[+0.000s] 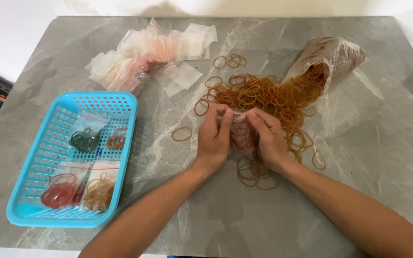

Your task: Packing small quantities of rubber bands into plastic zip-lock bags and organizing them in a basket.

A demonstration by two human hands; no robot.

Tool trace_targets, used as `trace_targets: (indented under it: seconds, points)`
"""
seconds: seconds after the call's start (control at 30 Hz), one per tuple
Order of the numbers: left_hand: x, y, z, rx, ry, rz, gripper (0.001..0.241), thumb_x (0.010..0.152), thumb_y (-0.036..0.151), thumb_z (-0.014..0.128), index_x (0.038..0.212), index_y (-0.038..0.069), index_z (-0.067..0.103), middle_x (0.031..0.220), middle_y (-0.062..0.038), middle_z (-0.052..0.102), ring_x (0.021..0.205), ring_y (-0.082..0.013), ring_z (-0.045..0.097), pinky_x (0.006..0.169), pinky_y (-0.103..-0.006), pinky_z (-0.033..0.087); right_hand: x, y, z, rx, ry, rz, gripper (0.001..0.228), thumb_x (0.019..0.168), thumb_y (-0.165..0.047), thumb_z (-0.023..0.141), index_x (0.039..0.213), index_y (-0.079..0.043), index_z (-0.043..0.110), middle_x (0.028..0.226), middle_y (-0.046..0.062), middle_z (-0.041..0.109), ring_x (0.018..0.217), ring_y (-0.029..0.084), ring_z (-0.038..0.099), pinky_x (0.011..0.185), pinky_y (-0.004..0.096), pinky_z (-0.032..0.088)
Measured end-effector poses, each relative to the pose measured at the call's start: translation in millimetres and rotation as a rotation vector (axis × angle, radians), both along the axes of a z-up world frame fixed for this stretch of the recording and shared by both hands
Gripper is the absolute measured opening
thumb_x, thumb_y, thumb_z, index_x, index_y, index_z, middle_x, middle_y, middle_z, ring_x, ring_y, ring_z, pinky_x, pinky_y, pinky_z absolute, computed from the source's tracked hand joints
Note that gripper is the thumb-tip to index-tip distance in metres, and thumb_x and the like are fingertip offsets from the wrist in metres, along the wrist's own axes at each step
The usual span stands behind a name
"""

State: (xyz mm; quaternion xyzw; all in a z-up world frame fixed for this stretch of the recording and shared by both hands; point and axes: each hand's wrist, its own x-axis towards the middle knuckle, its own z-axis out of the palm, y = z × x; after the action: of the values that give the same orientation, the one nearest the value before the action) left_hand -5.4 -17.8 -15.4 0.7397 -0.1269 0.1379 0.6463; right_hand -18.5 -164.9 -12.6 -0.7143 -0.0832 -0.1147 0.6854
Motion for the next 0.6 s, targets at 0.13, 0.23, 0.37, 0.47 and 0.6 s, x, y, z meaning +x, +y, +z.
trace_targets:
  seconds: [0.13,0.23,0.37,0.47,0.6]
  points:
    - [-7.2,2.1,17.9,-0.067,0.115,-0.069,0.029,0.107,0.039,0.048,0.108,0.015,0.064,0.053,-0.009,0.061,0.042,-0.0234,0.065,0.043,-0.0316,0.054,6.5,-3.6,-16.4,0.025,-0.050,-0.076,0.039,0.114,-0.027,0.048,0.088,-0.005,0.068,0.068,0.007,0.057,0.067,0.013,0.052,0.069,0.029,0.049]
    - [-5.4,1.4,16.3,-0.077,0.217,-0.183,0.032,0.104,0.046,0.052,0.104,0.017,0.066,0.050,-0.008,0.061,0.035,-0.0220,0.063,0.035,-0.0296,0.051,4.4,-0.8,-9.8,0.004,-0.049,-0.143,0.043,0.115,-0.032,0.045,0.086,-0.007,0.066,0.072,0.005,0.057,0.073,0.014,0.052,0.074,0.028,0.046]
    - [-2.1,-2.5,6.8,-0.019,0.180,-0.216,0.026,0.101,0.034,0.063,0.094,0.010,0.067,0.046,-0.008,0.060,0.039,-0.0198,0.063,0.039,-0.0281,0.047,0.4,10.2,4.7,0.088,-0.013,-0.124,0.046,0.115,-0.025,0.039,0.081,-0.004,0.062,0.045,0.007,0.048,0.036,0.014,0.052,0.034,0.021,0.039]
    - [-2.6,-3.3,6.8,0.037,0.127,-0.203,0.021,0.102,0.029,0.063,0.093,0.009,0.067,0.042,-0.007,0.058,0.038,-0.0179,0.060,0.042,-0.0276,0.047,9.1,-3.9,-16.8,-0.016,-0.021,-0.179,0.036,0.113,-0.021,0.046,0.086,-0.005,0.062,0.046,0.008,0.043,0.035,0.014,0.049,0.030,0.024,0.037]
    - [-2.3,-1.9,8.5,-0.023,0.117,-0.203,0.025,0.105,0.028,0.059,0.094,0.008,0.069,0.041,-0.007,0.056,0.039,-0.0154,0.059,0.043,-0.0258,0.048,4.7,-1.3,-7.4,0.096,0.023,-0.166,0.036,0.113,-0.027,0.047,0.089,-0.004,0.062,0.047,0.008,0.040,0.033,0.014,0.043,0.027,0.024,0.035]
